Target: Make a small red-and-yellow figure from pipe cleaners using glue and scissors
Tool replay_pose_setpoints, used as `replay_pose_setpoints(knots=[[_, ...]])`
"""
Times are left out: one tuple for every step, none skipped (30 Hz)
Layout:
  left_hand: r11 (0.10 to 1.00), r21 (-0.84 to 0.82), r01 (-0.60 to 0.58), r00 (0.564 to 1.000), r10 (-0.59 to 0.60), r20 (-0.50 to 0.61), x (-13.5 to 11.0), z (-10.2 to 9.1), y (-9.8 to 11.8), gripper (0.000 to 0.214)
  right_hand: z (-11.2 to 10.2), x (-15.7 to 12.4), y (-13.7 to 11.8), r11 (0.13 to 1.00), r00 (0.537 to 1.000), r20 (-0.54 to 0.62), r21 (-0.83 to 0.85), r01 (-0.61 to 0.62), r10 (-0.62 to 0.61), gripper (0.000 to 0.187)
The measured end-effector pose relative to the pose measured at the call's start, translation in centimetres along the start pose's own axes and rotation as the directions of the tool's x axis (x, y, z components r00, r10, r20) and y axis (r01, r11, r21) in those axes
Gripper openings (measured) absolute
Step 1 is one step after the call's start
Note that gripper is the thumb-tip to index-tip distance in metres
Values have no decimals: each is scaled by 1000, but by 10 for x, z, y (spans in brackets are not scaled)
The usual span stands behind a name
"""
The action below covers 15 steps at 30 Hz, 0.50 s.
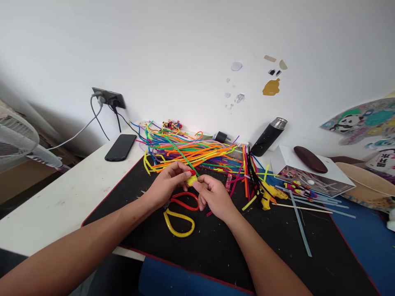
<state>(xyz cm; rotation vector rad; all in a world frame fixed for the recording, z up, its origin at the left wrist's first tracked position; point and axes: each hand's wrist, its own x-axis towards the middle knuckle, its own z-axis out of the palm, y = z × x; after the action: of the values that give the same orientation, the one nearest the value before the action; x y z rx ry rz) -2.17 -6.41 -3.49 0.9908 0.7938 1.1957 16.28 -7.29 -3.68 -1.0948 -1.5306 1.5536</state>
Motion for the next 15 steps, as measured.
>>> replay_pose_setpoints(knots=[[1000,-20,8,1000,-8,1,0,0,0,32,0,0,0,1000,1000,-1,-3,1,-1,42],[999,-40,17,1000,-17,2,0,0,0,31,0,0,0,1000,1000,-2,-4,1,-1,42],[998,-59,25,1000,-25,-1,0,-1,1,31,0,0,0,1000,1000,-3,-4,2,-2,42],[997,-72,29,1000,-30,-7,0,-1,1,30,-1,0,0,1000,1000,-3,-2,1,-1,42],[996,-79,32,999,-33,-13,0,-1,1,30,-1,0,0,1000,1000,-2,0,1,-1,41],[996,-80,32,999,-34,-19,1,-1,1,29,-1,0,0,1000,1000,0,3,1,-1,41],[997,-76,32,999,-34,-24,1,-1,1,28,-1,0,0,1000,1000,1,4,1,-1,41],[997,-69,32,999,-34,-27,1,-1,1,27,-1,0,0,1000,1000,3,3,1,-1,41],[998,-60,33,999,-35,-29,1,-1,0,27,-1,1,0,1000,1000,3,1,1,-1,41],[998,-50,34,999,-36,-30,1,-1,0,26,-1,1,0,1000,1000,2,-2,0,0,41],[998,-41,36,999,-37,-32,2,-1,-1,25,-1,1,-1,1000,1000,-1,-5,-1,1,41],[999,-36,38,999,-39,-35,2,-1,-1,25,-1,1,-1,1000,1000,-4,-7,-2,2,41],[999,-34,41,998,-42,-39,2,-2,-2,25,-1,0,-1,1000,1000,-8,-8,-3,3,41],[998,-38,46,998,-47,-44,2,-2,-2,24,-1,0,-1,1000,1000,-13,-7,-1,1,42],[998,-47,52,997,-55,-50,3,-3,-3,24,-1,0,-1,1000,1000,-16,-6,0,0,42]])
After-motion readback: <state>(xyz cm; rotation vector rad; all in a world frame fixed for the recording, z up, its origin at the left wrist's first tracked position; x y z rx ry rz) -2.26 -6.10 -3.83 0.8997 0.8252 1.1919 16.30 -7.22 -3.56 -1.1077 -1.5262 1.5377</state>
